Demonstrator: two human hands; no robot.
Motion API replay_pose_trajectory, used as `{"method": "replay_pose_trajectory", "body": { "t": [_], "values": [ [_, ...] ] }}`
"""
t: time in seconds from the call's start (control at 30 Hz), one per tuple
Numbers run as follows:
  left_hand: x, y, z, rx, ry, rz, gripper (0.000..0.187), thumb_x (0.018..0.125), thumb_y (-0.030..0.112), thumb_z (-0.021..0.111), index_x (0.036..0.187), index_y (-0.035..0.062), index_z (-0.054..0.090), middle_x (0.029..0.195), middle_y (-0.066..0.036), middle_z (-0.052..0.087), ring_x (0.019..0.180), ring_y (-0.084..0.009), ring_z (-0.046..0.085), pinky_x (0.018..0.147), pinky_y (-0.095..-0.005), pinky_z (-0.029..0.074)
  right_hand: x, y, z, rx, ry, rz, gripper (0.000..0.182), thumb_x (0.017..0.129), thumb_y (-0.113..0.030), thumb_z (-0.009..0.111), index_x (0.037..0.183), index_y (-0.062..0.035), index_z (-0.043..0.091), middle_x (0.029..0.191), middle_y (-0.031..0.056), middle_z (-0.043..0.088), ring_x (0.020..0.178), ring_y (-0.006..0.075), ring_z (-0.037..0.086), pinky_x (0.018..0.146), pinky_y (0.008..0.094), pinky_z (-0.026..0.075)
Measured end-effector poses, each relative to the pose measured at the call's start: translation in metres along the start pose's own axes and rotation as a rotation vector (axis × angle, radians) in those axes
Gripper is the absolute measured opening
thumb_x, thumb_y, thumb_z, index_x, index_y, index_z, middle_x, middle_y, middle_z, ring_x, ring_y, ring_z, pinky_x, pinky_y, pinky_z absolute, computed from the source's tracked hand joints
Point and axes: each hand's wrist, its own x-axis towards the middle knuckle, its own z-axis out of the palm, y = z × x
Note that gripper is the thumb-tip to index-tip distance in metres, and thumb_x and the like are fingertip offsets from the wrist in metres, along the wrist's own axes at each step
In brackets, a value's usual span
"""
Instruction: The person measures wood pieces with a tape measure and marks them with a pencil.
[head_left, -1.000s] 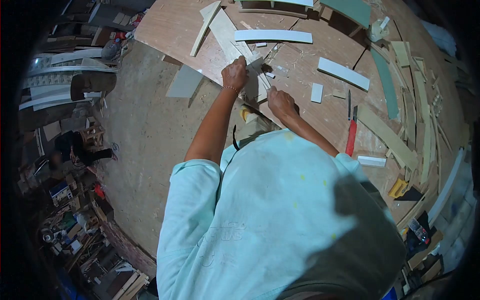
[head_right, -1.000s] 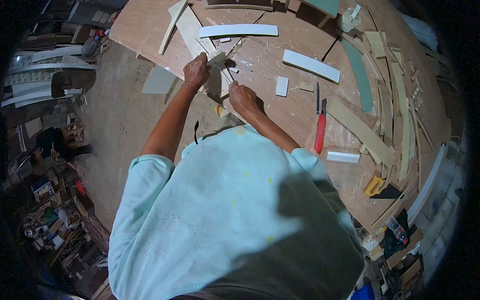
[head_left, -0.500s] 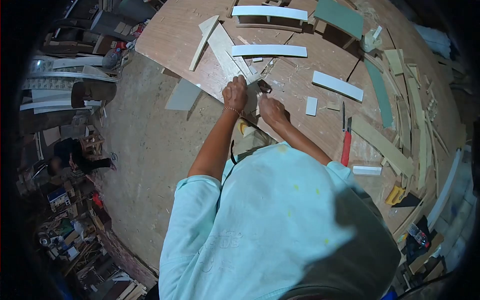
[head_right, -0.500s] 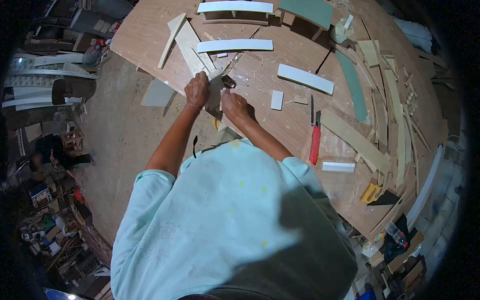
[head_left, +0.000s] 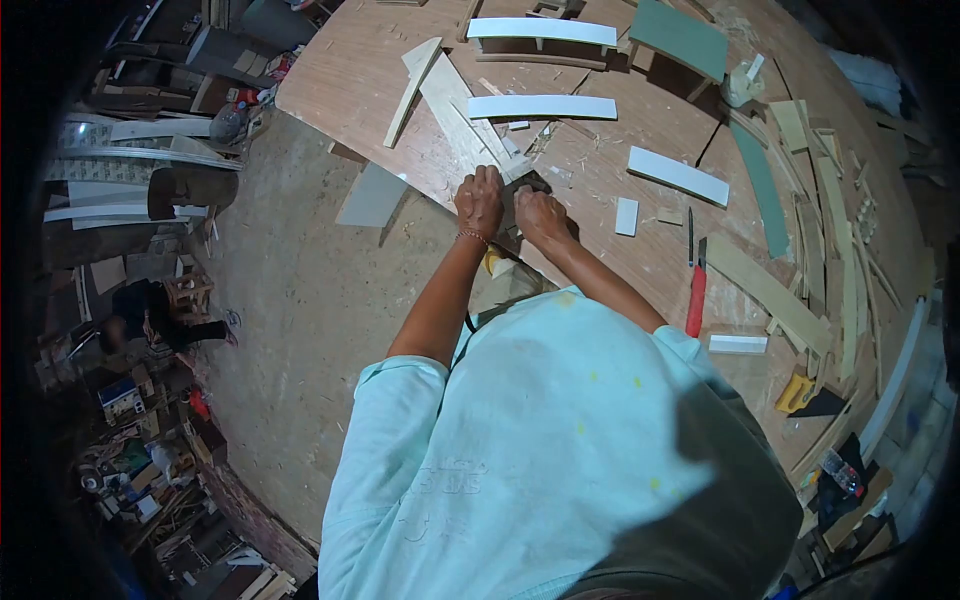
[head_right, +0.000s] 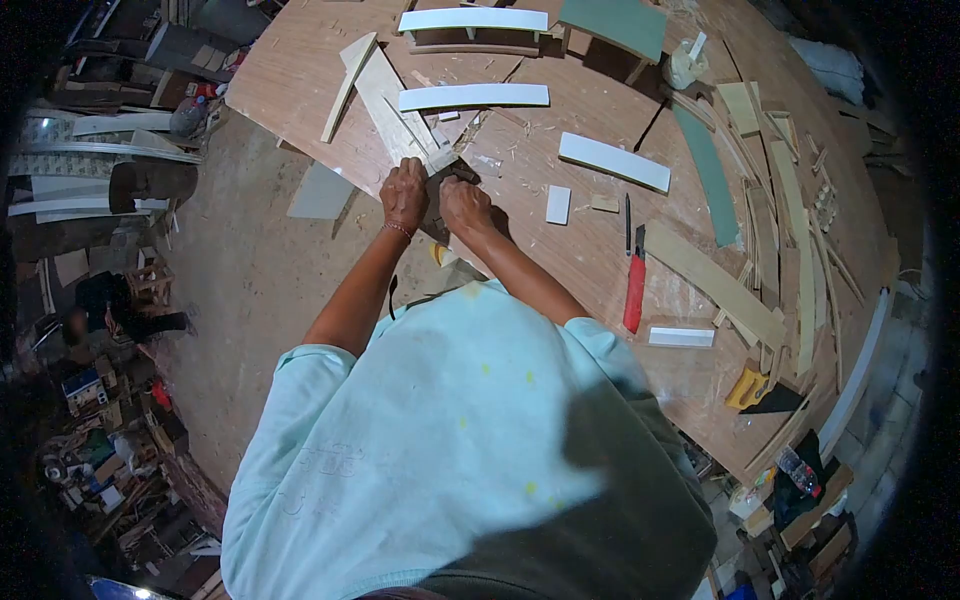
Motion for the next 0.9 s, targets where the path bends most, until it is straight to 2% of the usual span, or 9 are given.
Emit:
{"method": "replay_pose_trajectory", "body": {
  "t": [0.1,0.17,0.3,0.43,0.53,0.67,0.77,0.87,0.9],
  "values": [
    [0.006,-0.003,-0.001,-0.021,-0.05,-0.034,0.013,0.066,0.006,0.051,0.074,0.0048,0.042,0.073,-0.012,0.05,0.066,-0.0263,0.053,0.053,-0.0357,0.043,-0.015,0.013,0.004,-0.028,-0.031,0.006,0.028,0.08,-0.019,0.031,0.076,0.0015,0.049,0.068,0.0226,0.055,0.065,0.0354,0.056,0.057,0.043,0.045],
    [0.022,-0.014,-0.007,-0.055,-0.173,-0.069,0.015,0.064,0.008,0.052,0.074,0.004,0.043,0.074,-0.013,0.053,0.068,-0.029,0.054,0.057,-0.0369,0.044,-0.025,0.019,0.002,-0.058,-0.061,0.006,0.028,0.08,-0.019,0.031,0.076,0.0018,0.049,0.068,0.023,0.055,0.065,0.036,0.056,0.057,0.0432,0.044],
    [0.035,-0.024,-0.016,-0.08,-0.292,-0.011,0.017,0.063,0.008,0.053,0.075,0.0028,0.043,0.075,-0.015,0.054,0.069,-0.0306,0.055,0.057,-0.0366,0.044,-0.042,0.019,-0.007,-0.019,-0.114,0.05,0.029,0.082,-0.023,0.031,0.081,0.0023,0.045,0.064,0.0236,0.053,0.063,0.0385,0.054,0.056,0.0466,0.042],
    [0.023,-0.018,-0.007,-0.14,-0.257,-0.017,0.021,0.064,0.01,0.056,0.076,0.0035,0.04,0.074,-0.016,0.053,0.07,-0.0311,0.053,0.056,-0.0387,0.042,-0.033,0.015,-0.011,-0.011,-0.095,0.059,0.029,0.082,-0.023,0.031,0.081,0.0022,0.045,0.063,0.023,0.053,0.063,0.0383,0.054,0.058,0.0465,0.042],
    [0.008,-0.007,-0.003,-0.079,-0.072,0.024,0.018,0.065,0.011,0.055,0.075,0.0045,0.041,0.073,-0.013,0.052,0.067,-0.0275,0.053,0.053,-0.0366,0.042,-0.012,0.007,-0.008,-0.009,-0.074,0.021,0.026,0.079,-0.017,0.031,0.079,0.0019,0.049,0.069,0.0237,0.055,0.067,0.0368,0.055,0.059,0.0435,0.044],
    [0.009,-0.006,-0.005,-0.065,-0.052,0.01,0.019,0.066,0.012,0.055,0.075,0.0037,0.041,0.073,-0.014,0.052,0.067,-0.029,0.053,0.054,-0.0377,0.042,-0.006,0.005,-0.006,-0.01,-0.056,0.018,0.025,0.079,-0.017,0.031,0.079,0.0013,0.049,0.069,0.0233,0.055,0.067,0.0357,0.056,0.06,0.0438,0.044],
    [0.025,-0.015,-0.01,-0.081,-0.167,-0.092,0.015,0.065,0.01,0.053,0.075,0.0042,0.043,0.074,-0.014,0.053,0.068,-0.0294,0.054,0.057,-0.0375,0.043,-0.025,0.018,-0.007,0.001,-0.105,0.04,0.028,0.082,-0.023,0.031,0.082,0.0016,0.045,0.069,0.0242,0.053,0.068,0.039,0.053,0.06,0.047,0.042],
    [0.043,-0.023,-0.022,-0.137,-0.405,-0.143,0.024,0.064,0.018,0.057,0.077,0.0012,0.046,0.079,-0.019,0.055,0.077,-0.0314,0.054,0.063,-0.0388,0.042,-0.041,0.021,-0.015,0.013,-0.121,0.045,0.028,0.082,-0.023,0.031,0.082,0.0012,0.045,0.067,0.024,0.053,0.067,0.0396,0.053,0.06,0.0474,0.041],
    [0.048,-0.028,-0.02,-0.134,-0.402,-0.138,0.024,0.064,0.018,0.057,0.077,0.0012,0.046,0.079,-0.019,0.055,0.077,-0.0314,0.054,0.063,-0.0388,0.042,-0.045,0.02,-0.018,0.008,-0.142,0.053,0.027,0.082,-0.023,0.03,0.081,0.0012,0.044,0.067,0.0241,0.053,0.066,0.0399,0.053,0.06,0.0476,0.041]
  ]
}}
